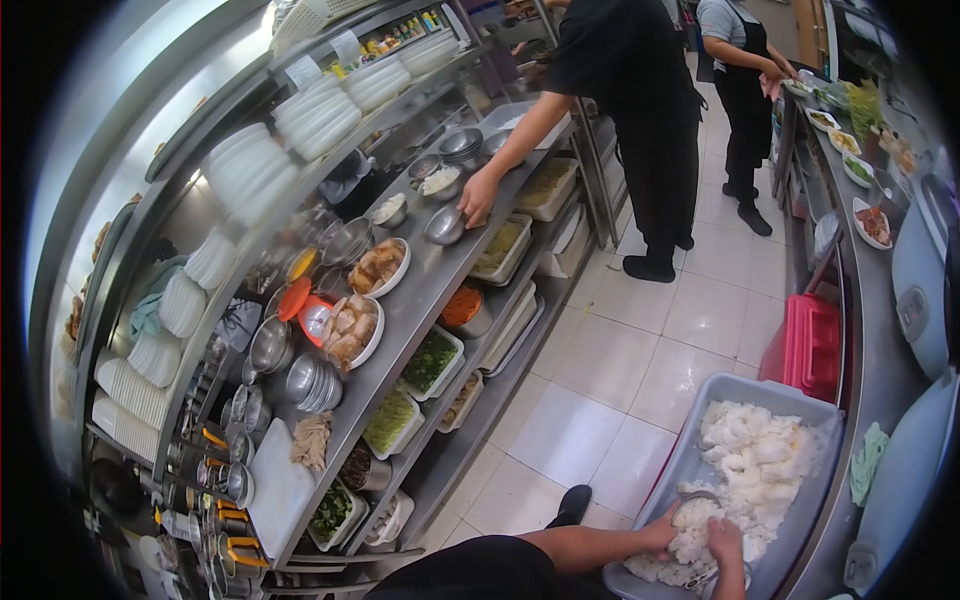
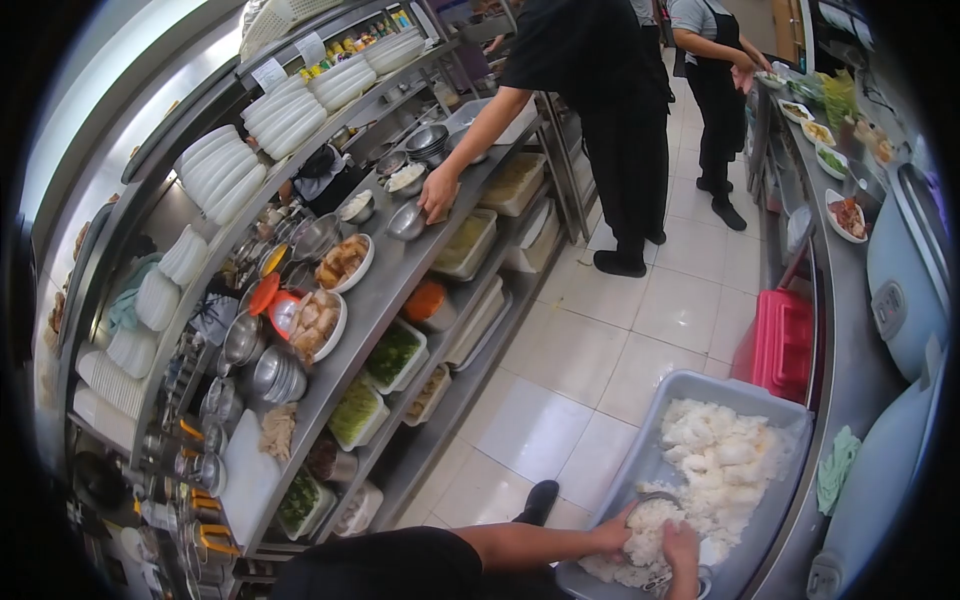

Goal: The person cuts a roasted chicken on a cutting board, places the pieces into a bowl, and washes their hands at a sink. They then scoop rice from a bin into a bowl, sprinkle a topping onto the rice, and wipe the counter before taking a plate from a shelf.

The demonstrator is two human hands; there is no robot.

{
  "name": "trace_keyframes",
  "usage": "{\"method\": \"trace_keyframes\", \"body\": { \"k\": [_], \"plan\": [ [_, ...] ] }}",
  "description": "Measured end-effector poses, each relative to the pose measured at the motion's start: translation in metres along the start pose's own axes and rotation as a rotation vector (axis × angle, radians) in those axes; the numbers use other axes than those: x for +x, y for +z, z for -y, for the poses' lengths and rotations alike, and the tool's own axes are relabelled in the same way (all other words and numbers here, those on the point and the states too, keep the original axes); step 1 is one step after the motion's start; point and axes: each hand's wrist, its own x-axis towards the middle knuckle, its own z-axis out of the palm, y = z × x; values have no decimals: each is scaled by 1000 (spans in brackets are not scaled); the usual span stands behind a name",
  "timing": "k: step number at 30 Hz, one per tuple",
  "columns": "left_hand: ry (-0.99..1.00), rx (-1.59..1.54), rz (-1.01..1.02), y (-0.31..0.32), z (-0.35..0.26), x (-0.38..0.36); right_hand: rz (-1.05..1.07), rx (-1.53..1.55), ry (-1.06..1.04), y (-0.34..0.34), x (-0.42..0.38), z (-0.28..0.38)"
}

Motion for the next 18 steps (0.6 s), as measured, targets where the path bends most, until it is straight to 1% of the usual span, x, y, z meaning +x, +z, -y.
{"method": "trace_keyframes", "body": {
  "k": [1, 3, 4, 6, 9, 12, 13, 15, 17, 18],
  "plan": [
    [-55, -108, -9, 8, -26, -39, -70, 44, -1, -11, -11, 6],
    [-140, -138, -8, 5, -7, -37, -209, 132, -7, -23, -25, 18],
    [-185, -168, -13, 4, 9, -26, -290, 97, -53, -15, -10, 6],
    [-271, -229, -24, 4, 29, -9, -452, 29, -150, 10, 45, -37],
    [-176, -472, -77, 17, 52, 32, -595, -37, -137, 20, 69, -40],
    [-193, -391, -45, 19, 3, 17, -646, 50, -244, 22, 87, -45],
    [-181, -384, -7, 18, -3, 21, -602, 73, -197, 17, 82, -39],
    [-224, -338, -28, 21, -16, 25, -523, 114, -100, 1, 71, -26],
    [-244, -304, -27, 26, -17, 35, -504, 146, -120, 2, 90, -40],
    [-229, -292, -26, 29, -19, 36, -493, 164, -133, 1, 90, -37]
  ]
}}
